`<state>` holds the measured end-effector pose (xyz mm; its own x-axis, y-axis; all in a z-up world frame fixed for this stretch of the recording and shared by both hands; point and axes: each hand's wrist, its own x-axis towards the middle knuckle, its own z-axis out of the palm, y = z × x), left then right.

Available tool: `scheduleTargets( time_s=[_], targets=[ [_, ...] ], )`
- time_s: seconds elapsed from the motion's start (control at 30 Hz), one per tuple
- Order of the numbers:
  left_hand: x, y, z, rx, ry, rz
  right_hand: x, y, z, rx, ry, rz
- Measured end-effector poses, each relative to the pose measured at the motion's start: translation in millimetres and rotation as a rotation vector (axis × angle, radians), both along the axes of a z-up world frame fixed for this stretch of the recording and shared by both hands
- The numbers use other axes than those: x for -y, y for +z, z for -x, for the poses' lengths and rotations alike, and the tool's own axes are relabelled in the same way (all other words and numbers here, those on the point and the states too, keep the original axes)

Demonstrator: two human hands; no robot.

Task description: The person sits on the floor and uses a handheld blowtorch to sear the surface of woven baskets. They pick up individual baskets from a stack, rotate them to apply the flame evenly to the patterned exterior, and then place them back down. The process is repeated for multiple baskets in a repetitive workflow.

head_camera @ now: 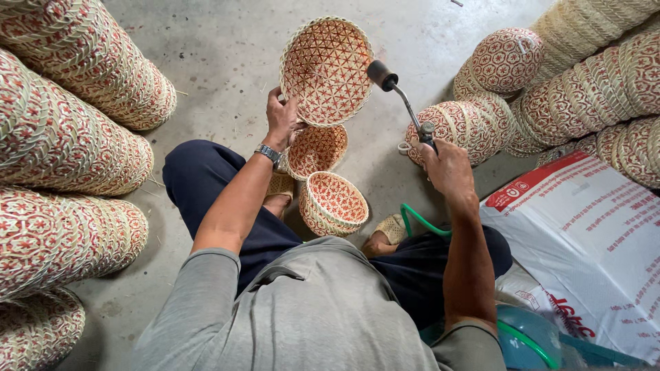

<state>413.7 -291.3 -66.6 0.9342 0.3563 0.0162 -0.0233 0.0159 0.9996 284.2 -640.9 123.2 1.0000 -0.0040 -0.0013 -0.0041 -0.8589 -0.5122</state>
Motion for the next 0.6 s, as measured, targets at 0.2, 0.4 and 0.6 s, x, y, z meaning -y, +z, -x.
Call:
scheduleTargets(
  time_s=[0.2, 0.4, 0.6],
  targets=[
    [2, -2, -7, -0.059, 0.029, 0.115, -1, 10, -2, -0.031, -0.016, -0.069],
    [9, -4, -7, -0.01, 0.035, 0.098, -11, -5, -8, -0.058, 0.015, -0.037],
    [25, -2, -4, -0.086, 0.054, 0.081, -28, -16, -19, -0.04, 0.111, 0.003]
  ],
)
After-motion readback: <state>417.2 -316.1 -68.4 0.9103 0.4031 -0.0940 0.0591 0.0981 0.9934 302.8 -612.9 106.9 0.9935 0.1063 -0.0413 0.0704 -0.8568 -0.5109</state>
